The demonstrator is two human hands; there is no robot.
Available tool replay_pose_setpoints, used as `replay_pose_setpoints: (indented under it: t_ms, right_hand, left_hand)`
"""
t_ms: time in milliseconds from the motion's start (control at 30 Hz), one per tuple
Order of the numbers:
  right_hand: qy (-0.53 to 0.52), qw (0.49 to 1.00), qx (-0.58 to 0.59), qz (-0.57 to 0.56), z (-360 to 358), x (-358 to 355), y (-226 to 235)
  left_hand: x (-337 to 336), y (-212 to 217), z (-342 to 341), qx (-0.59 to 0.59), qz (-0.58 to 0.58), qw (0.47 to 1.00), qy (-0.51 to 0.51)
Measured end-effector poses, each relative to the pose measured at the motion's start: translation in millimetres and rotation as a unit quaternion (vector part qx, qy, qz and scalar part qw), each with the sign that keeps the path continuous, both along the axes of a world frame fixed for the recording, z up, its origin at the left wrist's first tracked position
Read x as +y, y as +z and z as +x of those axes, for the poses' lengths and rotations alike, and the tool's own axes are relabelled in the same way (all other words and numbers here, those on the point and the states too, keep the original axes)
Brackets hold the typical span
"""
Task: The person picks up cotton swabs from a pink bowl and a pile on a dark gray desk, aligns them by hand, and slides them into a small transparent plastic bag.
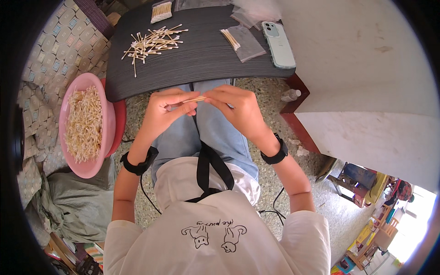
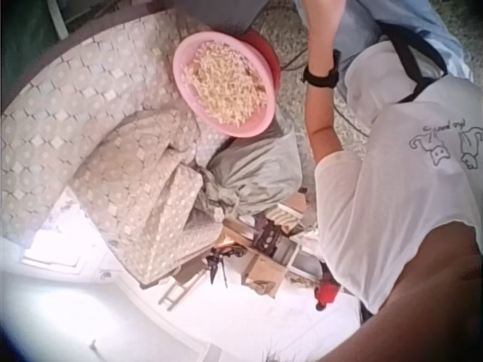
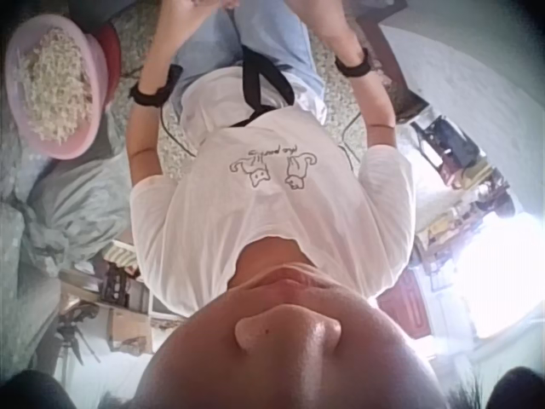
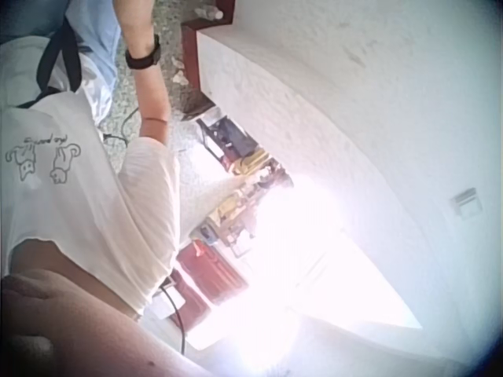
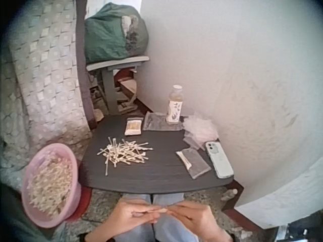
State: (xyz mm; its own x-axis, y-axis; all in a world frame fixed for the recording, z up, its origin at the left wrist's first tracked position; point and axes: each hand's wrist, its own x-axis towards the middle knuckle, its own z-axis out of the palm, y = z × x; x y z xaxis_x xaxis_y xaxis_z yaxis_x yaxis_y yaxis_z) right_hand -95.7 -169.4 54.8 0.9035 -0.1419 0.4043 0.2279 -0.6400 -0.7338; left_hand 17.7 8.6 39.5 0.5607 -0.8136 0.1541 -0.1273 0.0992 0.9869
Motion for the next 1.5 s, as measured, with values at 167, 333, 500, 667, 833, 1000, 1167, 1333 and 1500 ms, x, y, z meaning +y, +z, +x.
replay_pose_setpoints:
  t_ms: [167, 333, 500, 667, 833, 1000, 1167, 1333, 1500]
  right_hand:
    - [-0.006, 0.999, 0.026, 0.047, -3, -1, 1]
    - [0.000, 1.000, 0.008, -0.027, -3, 0, 7]
    - [-0.002, 0.998, -0.019, -0.053, -4, -3, -1]
    - [-0.067, 0.995, -0.033, -0.073, -12, -20, -9]
    - [-0.181, 0.983, 0.033, -0.028, -18, -53, -27]
    - [-0.321, 0.944, 0.067, 0.032, -22, -89, -63]
    - [-0.350, 0.933, 0.053, 0.061, -19, -81, -66]
    - [-0.328, 0.939, 0.073, 0.073, -23, -64, -58]
    - [-0.295, 0.950, 0.067, 0.077, -21, -49, -55]
  left_hand:
    - [-3, -1, 1, -0.051, 0.006, 0.999, -0.008]
    - [-3, -2, 1, -0.009, 0.000, 1.000, 0.001]
    - [-8, -1, -1, -0.047, 0.005, 0.999, 0.006]
    - [-42, -7, 5, -0.143, -0.001, 0.990, 0.002]
    - [-97, -31, 10, -0.163, 0.027, 0.986, 0.019]
    - [-145, -54, 14, -0.378, 0.012, 0.910, 0.170]
    - [-156, -66, 5, -0.432, 0.039, 0.875, 0.216]
    - [-140, -58, -8, -0.444, 0.081, 0.860, 0.238]
    - [-117, -53, -12, -0.389, 0.091, 0.883, 0.246]
